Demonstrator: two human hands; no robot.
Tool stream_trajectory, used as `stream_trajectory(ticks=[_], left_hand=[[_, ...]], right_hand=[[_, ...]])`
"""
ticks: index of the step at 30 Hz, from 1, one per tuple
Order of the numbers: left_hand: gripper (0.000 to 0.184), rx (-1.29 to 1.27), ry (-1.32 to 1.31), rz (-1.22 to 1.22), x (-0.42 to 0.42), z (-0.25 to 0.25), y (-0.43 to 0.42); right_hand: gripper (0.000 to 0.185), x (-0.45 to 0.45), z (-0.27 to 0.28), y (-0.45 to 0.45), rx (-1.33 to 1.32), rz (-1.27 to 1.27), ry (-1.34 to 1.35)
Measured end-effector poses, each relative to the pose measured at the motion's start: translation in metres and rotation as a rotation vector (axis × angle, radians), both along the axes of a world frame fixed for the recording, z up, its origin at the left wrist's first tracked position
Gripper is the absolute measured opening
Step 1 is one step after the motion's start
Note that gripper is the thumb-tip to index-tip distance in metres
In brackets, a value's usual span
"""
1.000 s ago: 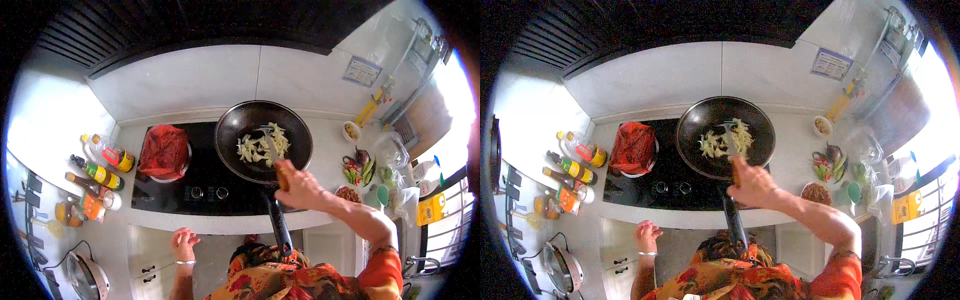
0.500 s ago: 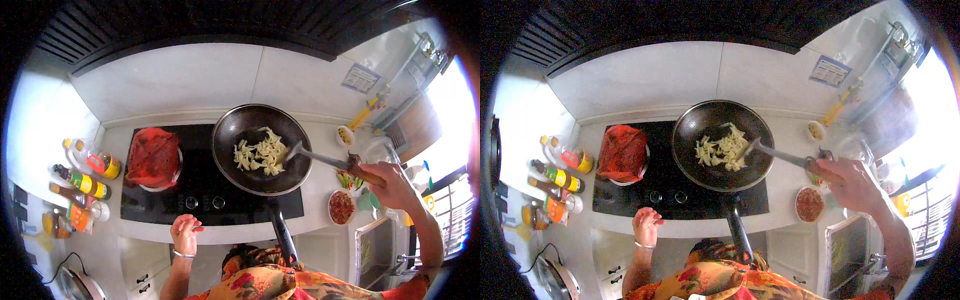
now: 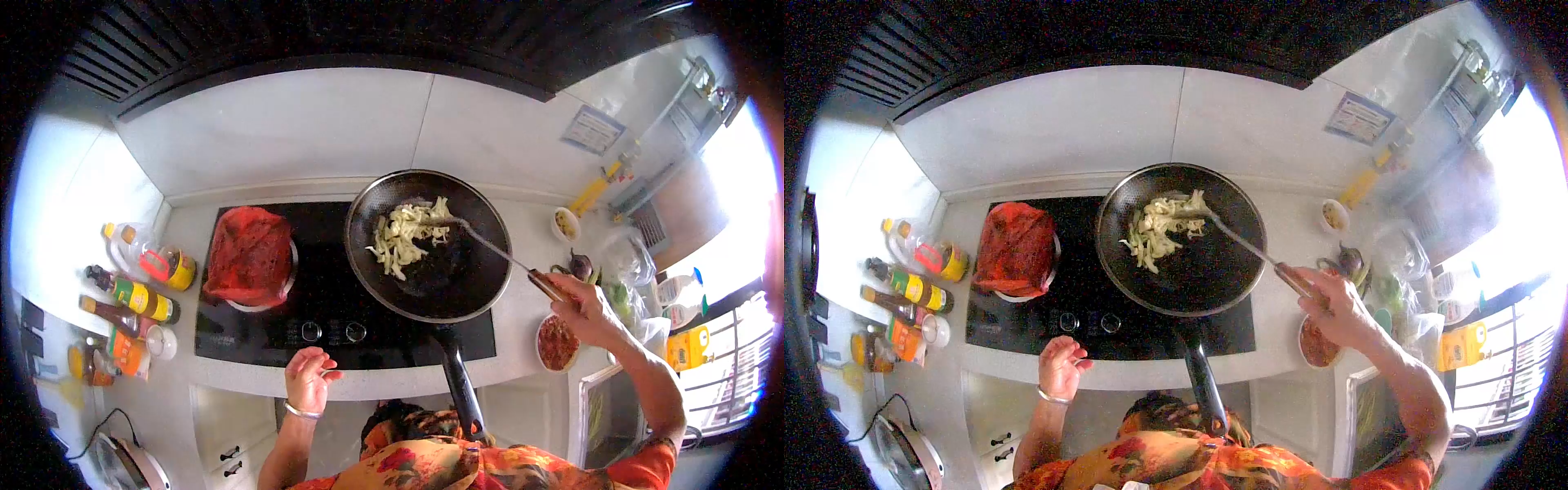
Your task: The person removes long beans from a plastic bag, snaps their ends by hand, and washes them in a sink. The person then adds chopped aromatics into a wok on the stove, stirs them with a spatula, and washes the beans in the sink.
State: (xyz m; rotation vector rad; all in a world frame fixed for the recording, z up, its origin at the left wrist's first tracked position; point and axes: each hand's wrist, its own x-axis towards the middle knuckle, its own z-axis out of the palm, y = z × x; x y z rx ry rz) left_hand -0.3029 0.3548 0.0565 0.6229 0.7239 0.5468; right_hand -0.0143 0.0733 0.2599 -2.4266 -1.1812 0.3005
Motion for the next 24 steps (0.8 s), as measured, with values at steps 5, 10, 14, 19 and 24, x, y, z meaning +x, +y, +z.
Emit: stream_trajectory(ticks=[5, 10, 14, 19, 24], left_hand=[[0.007, -0.034, 0.006, 0.057, -0.010, 0.006, -0.003], [0.007, -0.105, -0.014, 0.058, -0.014, 0.009, -0.006], [0.008, -0.094, -0.034, 0.072, -0.015, 0.011, -0.009], [0.008, -0.167, -0.040, 0.053, -0.016, 0.007, -0.010], [0.010, -0.168, -0.048, 0.053, -0.017, 0.002, -0.010]], right_hand=[[0.035, 0.020, -0.021, -0.008, 0.152, -0.245, 0.327], [0.029, 0.040, -0.046, 0.002, 0.078, -0.417, 0.560], [0.021, 0.024, -0.048, 0.038, 0.119, -0.544, 1.259], [0.019, 0.020, -0.050, 0.044, 0.181, -0.411, 1.472], [0.026, 0.007, -0.010, 0.017, 0.012, -0.255, 0.890]])
